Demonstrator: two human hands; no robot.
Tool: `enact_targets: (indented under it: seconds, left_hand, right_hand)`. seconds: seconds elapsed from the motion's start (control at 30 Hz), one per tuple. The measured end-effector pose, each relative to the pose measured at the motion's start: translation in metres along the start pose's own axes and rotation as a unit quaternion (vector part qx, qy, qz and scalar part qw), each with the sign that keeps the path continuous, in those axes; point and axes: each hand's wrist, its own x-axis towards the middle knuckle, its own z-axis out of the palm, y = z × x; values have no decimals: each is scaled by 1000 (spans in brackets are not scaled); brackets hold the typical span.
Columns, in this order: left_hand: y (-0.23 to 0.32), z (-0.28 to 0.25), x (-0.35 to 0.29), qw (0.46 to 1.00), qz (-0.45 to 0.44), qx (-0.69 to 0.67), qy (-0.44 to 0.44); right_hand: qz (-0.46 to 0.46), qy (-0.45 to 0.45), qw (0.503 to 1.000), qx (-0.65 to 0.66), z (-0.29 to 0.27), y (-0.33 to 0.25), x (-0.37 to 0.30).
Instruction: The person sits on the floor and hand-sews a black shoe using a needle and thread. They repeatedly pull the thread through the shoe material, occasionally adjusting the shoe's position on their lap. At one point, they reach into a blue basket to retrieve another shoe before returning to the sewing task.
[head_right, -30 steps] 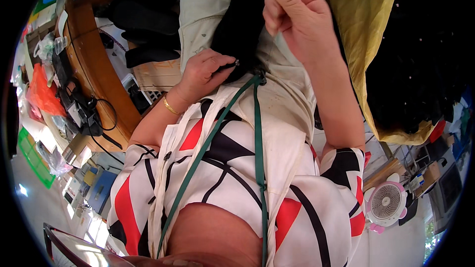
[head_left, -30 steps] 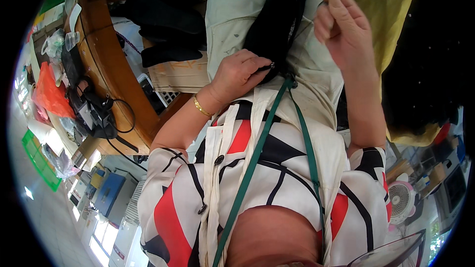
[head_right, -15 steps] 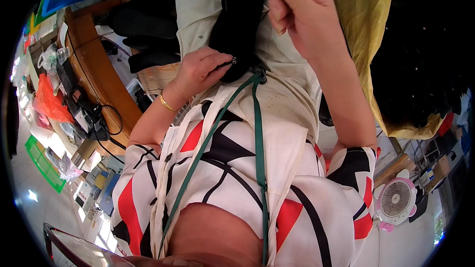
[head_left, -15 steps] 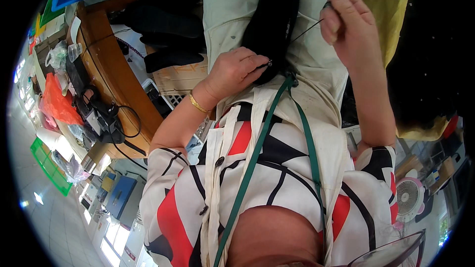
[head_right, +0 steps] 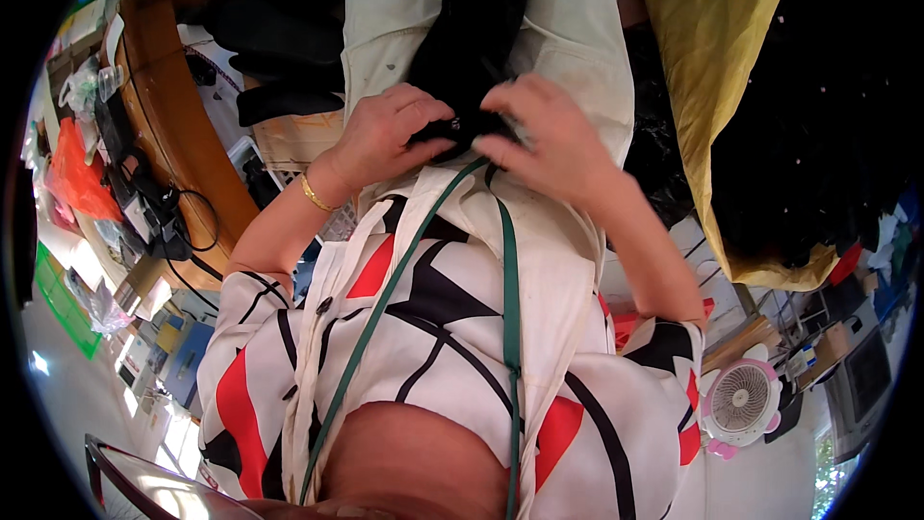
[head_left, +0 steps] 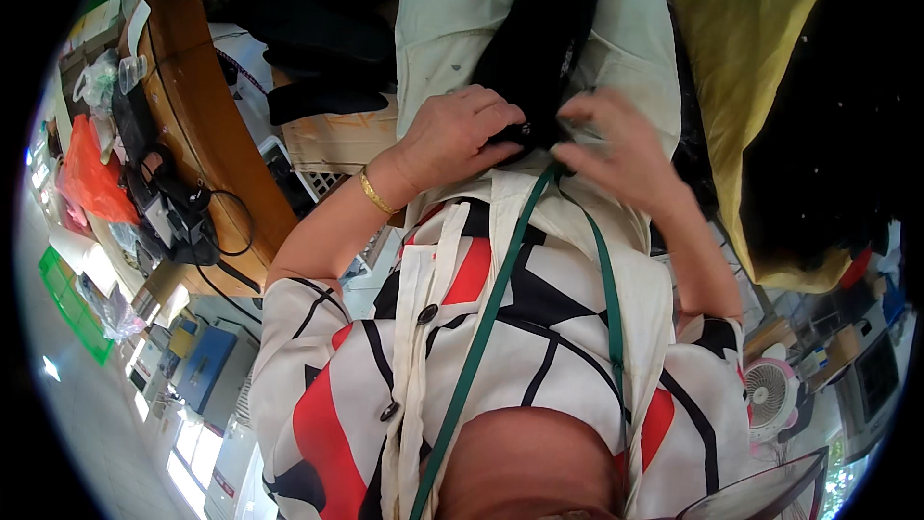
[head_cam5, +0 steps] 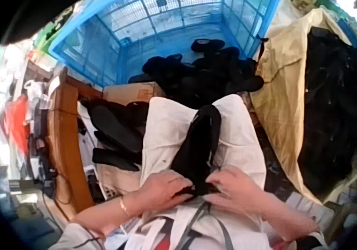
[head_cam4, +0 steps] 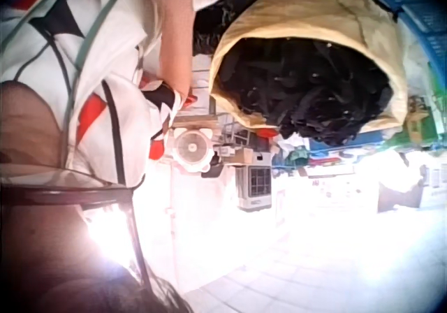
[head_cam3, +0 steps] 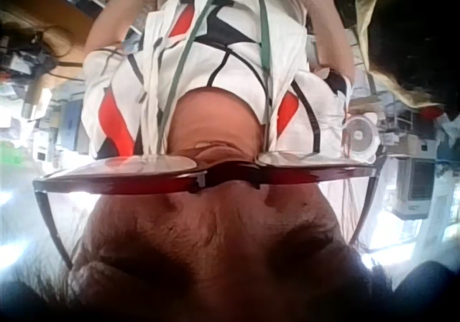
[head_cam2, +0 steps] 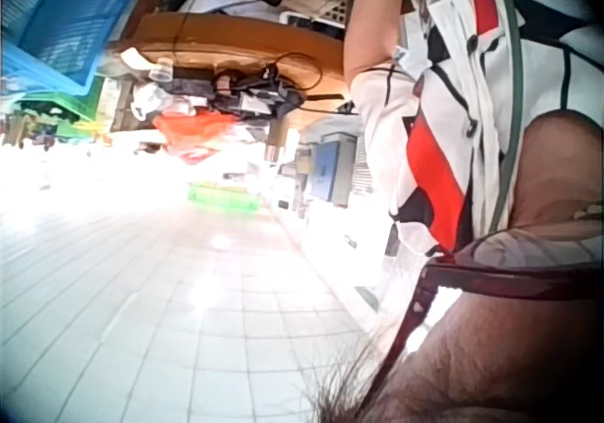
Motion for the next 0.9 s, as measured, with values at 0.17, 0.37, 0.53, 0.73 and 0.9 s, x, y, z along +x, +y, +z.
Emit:
enact_targets:
  seconds: [0.17,0.37,0.53,0.73,0.9]
  left_hand:
    - [-4,8,-8,1000,-8,21,21]
    - [-8,7,-8,999,-24,-45,0]
    - [-13,0,-2,988,-48,-127,-67]
    - [-15,0,3,985,-45,-150,-77]
    - [-14,3,-1,981,-67,-175,-54]
  right_hand:
    - [-60,23,991,-113,36,10,-7]
    - [-73,65,988,-117,48,17,-5]
    - [-74,80,989,-103,51,15,-5]
    - [-64,69,991,-92,53,18,-6]
    - [32,53,998,-7,59,18,-15]
